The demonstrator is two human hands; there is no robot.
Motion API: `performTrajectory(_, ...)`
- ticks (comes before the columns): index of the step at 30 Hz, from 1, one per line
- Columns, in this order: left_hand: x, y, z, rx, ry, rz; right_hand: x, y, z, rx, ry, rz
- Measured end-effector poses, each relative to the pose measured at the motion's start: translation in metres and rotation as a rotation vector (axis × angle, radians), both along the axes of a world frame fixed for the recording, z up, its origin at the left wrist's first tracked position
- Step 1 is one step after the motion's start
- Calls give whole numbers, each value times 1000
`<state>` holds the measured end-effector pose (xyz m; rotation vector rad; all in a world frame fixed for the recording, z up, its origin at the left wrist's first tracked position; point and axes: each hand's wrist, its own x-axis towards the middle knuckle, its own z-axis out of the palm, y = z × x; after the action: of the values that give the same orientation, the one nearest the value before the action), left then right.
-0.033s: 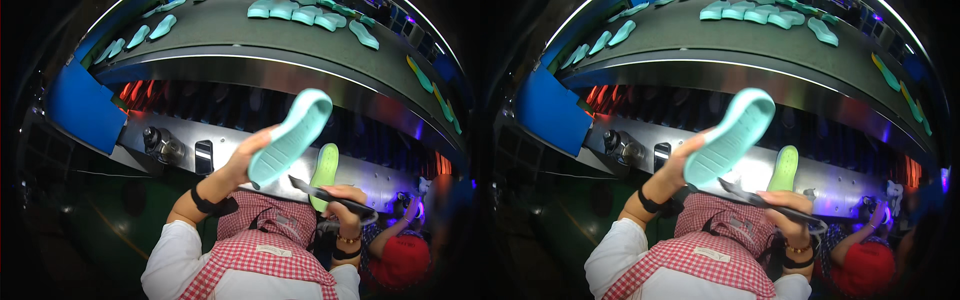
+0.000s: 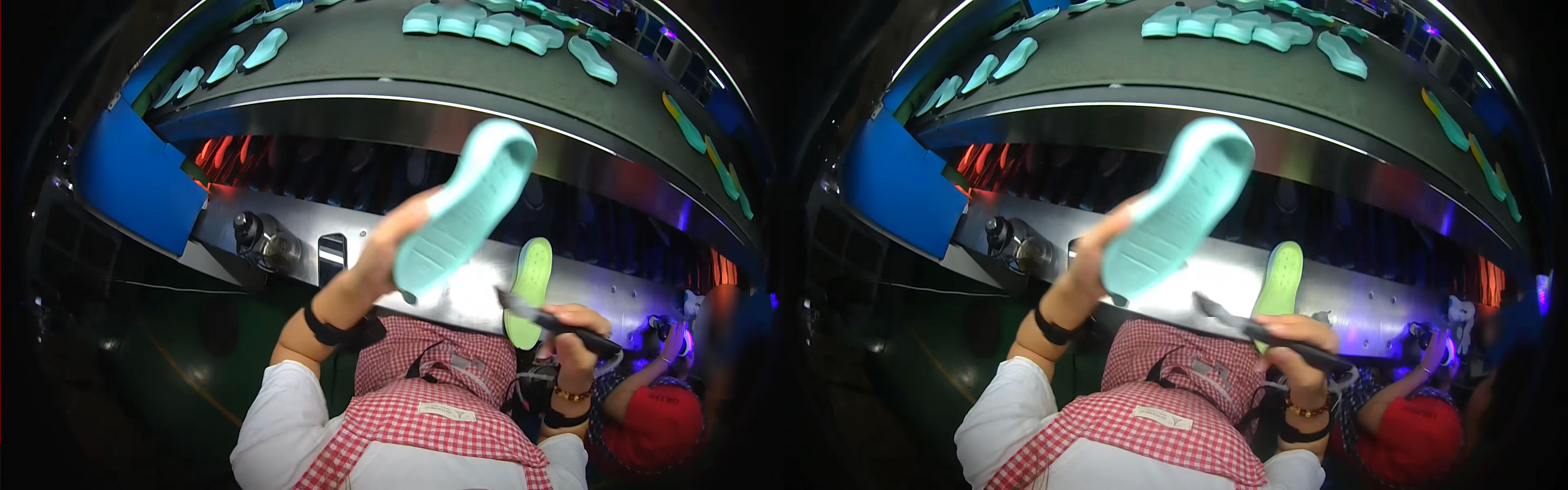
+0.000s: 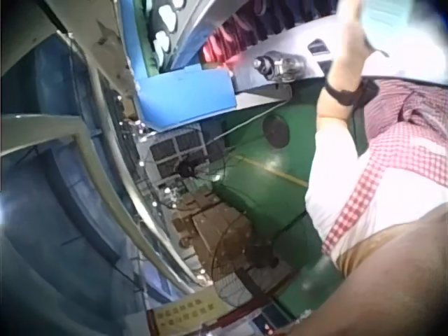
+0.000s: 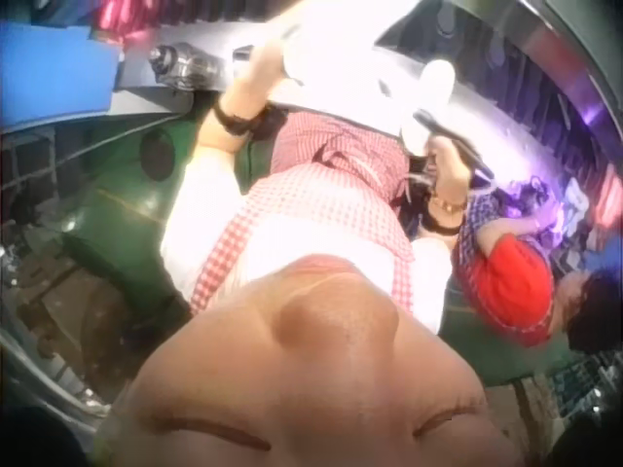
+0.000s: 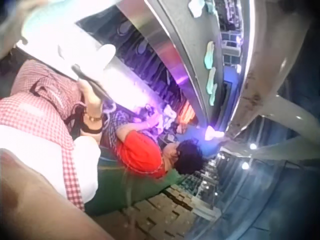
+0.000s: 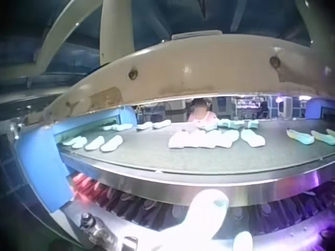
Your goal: Applying a liquid primer or adhesive to the underside of shoe soles using a brush on a manufacturing line.
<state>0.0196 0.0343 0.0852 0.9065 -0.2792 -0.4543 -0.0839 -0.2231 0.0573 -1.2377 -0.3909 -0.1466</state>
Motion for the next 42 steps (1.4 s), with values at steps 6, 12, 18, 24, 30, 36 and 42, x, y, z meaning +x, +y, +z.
performTrajectory(6,165,78,65,-684,-90,-289,21,-17,-38,202,67,-130)
performTrajectory(12,213,55,69,-348,234,445,-3,-51,-69,221,201,-317)
performTrajectory(18,280,-5,123,1668,-723,295,2,-61,-87,341,372,-406)
performTrajectory(24,383,2,91,1827,-913,165,6,-64,-100,351,391,-428)
performTrajectory(30,372,-17,85,1829,-1092,232,-12,-86,-114,385,462,-522)
performTrajectory(36,318,-72,91,1552,-1333,7,-3,-83,-118,429,434,-376)
performTrajectory(42,242,-96,109,1474,-1244,-44,7,-63,-96,292,371,-386)
